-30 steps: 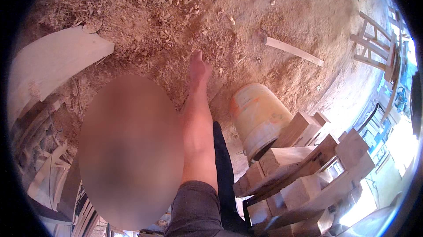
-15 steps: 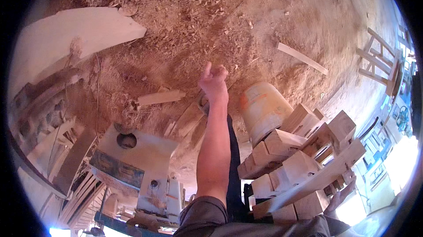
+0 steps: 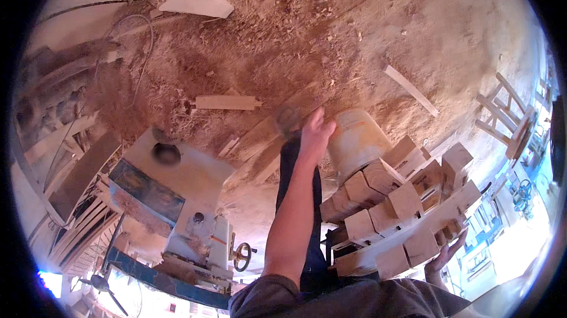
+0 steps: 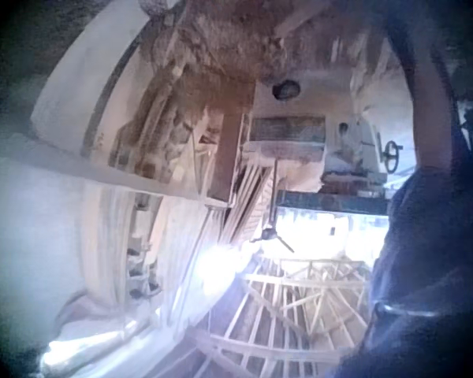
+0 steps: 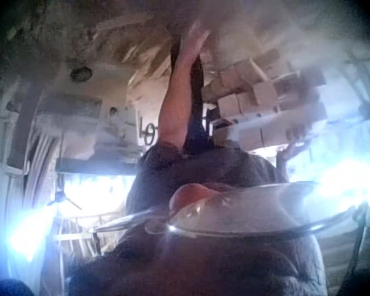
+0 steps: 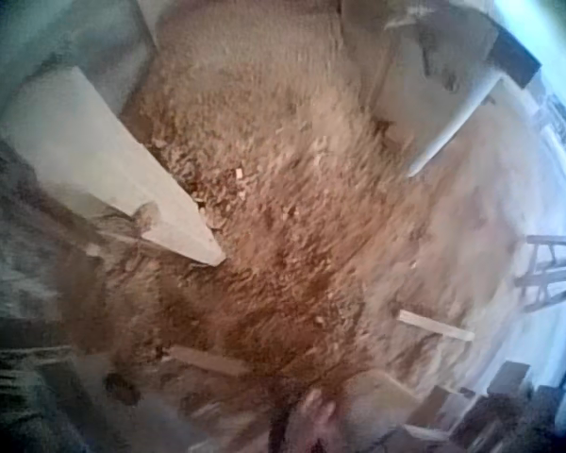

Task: The person feeds wood slats through a router table to create a groove and then places the processed pieces onto a stack.

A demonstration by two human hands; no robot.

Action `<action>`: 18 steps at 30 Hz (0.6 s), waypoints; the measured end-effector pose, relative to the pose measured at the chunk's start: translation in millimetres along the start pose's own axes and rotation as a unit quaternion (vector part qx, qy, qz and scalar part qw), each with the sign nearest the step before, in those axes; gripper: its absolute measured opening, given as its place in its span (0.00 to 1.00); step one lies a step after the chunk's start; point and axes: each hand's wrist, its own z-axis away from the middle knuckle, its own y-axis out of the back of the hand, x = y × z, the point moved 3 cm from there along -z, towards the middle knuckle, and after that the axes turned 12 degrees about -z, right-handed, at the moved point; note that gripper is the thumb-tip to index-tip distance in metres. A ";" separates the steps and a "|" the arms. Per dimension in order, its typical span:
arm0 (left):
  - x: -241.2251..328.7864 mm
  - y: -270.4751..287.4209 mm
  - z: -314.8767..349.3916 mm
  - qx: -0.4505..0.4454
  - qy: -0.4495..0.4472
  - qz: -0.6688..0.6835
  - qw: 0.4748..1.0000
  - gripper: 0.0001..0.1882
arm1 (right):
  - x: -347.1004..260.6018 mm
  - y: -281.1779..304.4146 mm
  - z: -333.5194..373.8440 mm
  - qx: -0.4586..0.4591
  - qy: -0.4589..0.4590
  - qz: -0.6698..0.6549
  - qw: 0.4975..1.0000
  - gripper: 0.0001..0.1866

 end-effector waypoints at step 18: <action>-31.9 34.9 200.3 0.051 -0.053 -0.341 0.937 0.26 | 17.9 1.3 3.3 -0.058 0.059 -0.028 0.996 0.30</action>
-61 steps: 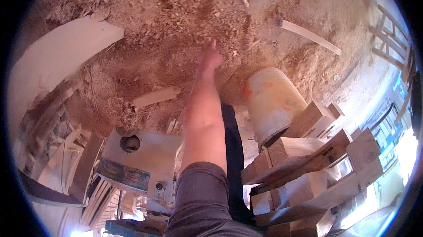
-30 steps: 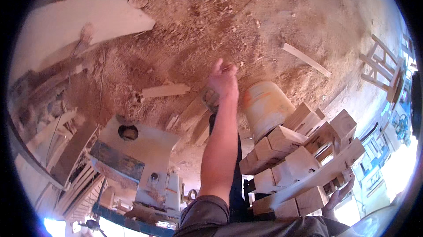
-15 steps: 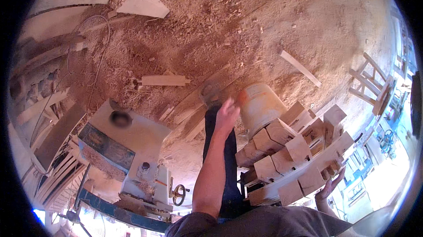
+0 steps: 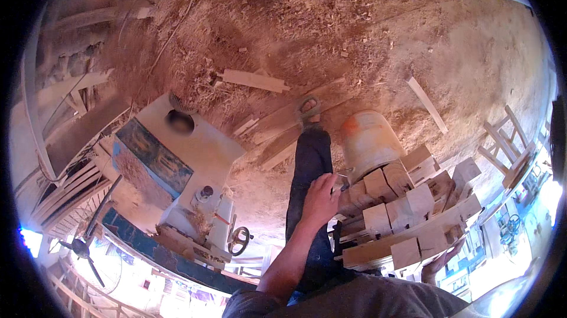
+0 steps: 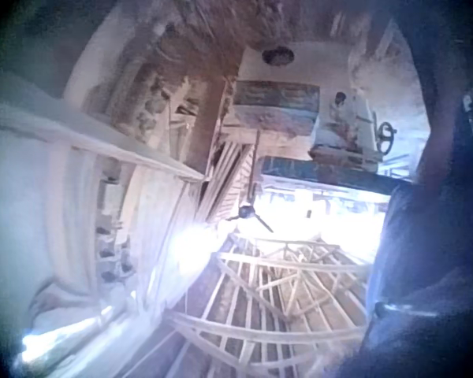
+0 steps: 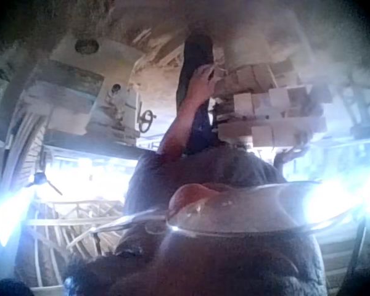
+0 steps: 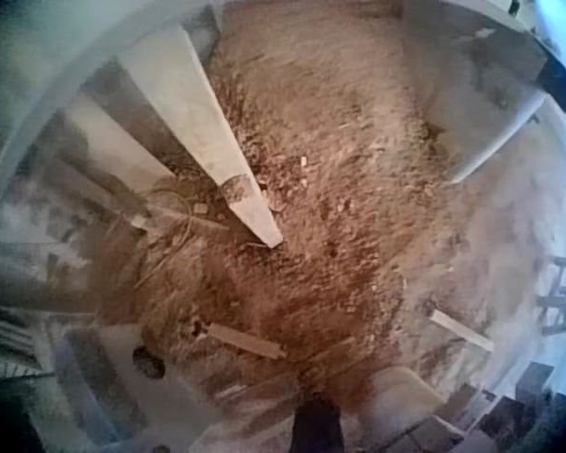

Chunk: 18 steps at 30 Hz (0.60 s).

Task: The person feeds wood slats through a router table to create a groove and then places the processed pieces onto a stack.

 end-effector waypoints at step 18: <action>-7.2 -25.3 -27.2 -0.076 0.012 -0.060 0.995 0.27 | -9.6 -0.8 3.5 0.058 -0.059 0.073 0.994 0.42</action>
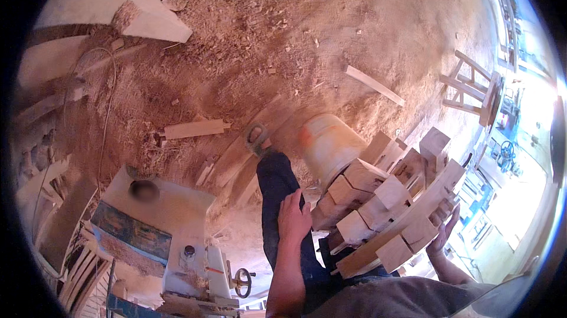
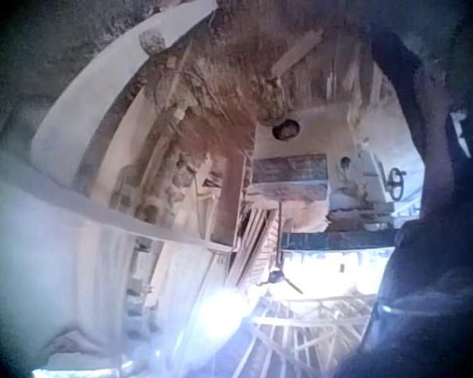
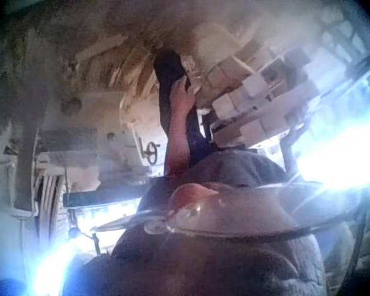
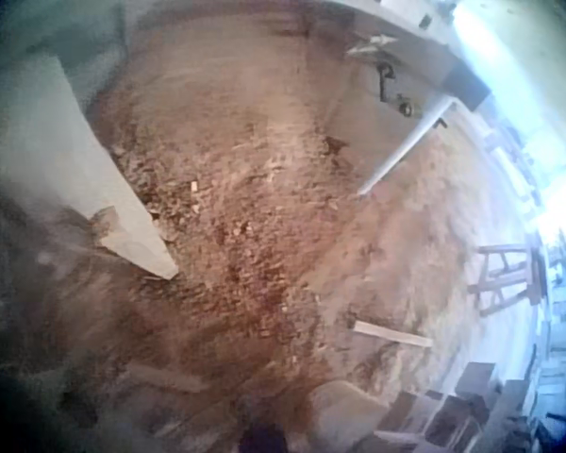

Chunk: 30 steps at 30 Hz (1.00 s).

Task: The person feeds wood slats through a router table to create a groove and then places the processed pieces onto a stack.

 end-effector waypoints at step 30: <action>31.2 27.2 5.1 0.034 -0.055 -0.071 0.995 0.24 | -20.0 -3.3 -6.7 -0.020 0.026 0.065 0.997 0.42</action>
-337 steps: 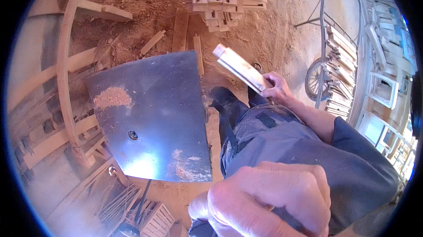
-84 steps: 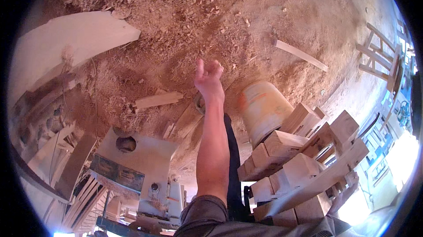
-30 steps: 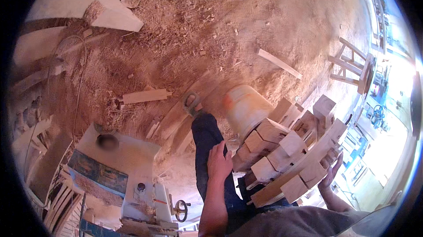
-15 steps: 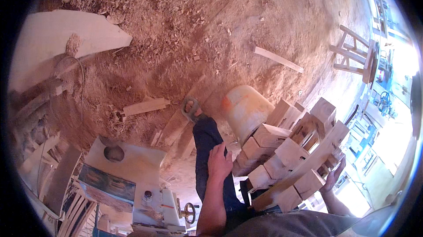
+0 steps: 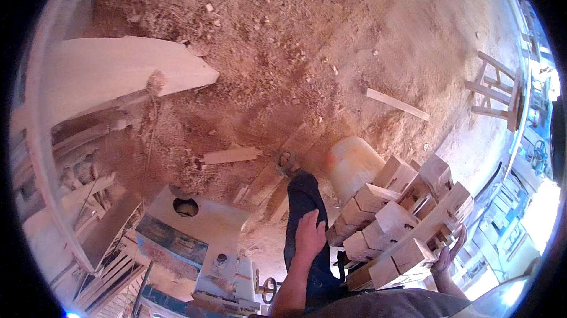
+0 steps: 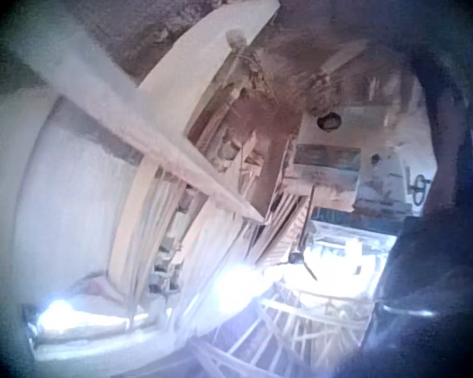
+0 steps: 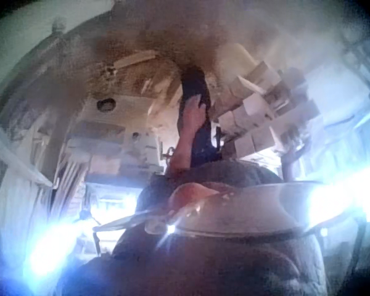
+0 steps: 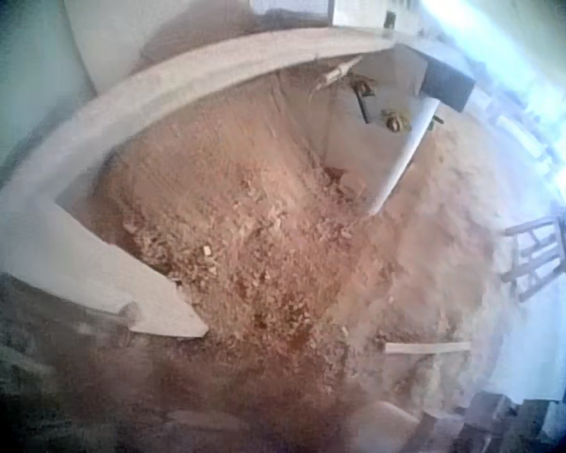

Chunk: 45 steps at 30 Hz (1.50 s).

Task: The person feeds wood slats through a router table to create a groove and then places the processed pieces onto a stack.

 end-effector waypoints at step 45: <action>-19.7 -0.4 68.7 0.010 0.011 -0.195 0.981 0.18 | -1.1 -1.5 -3.1 0.061 0.039 -0.009 0.997 0.38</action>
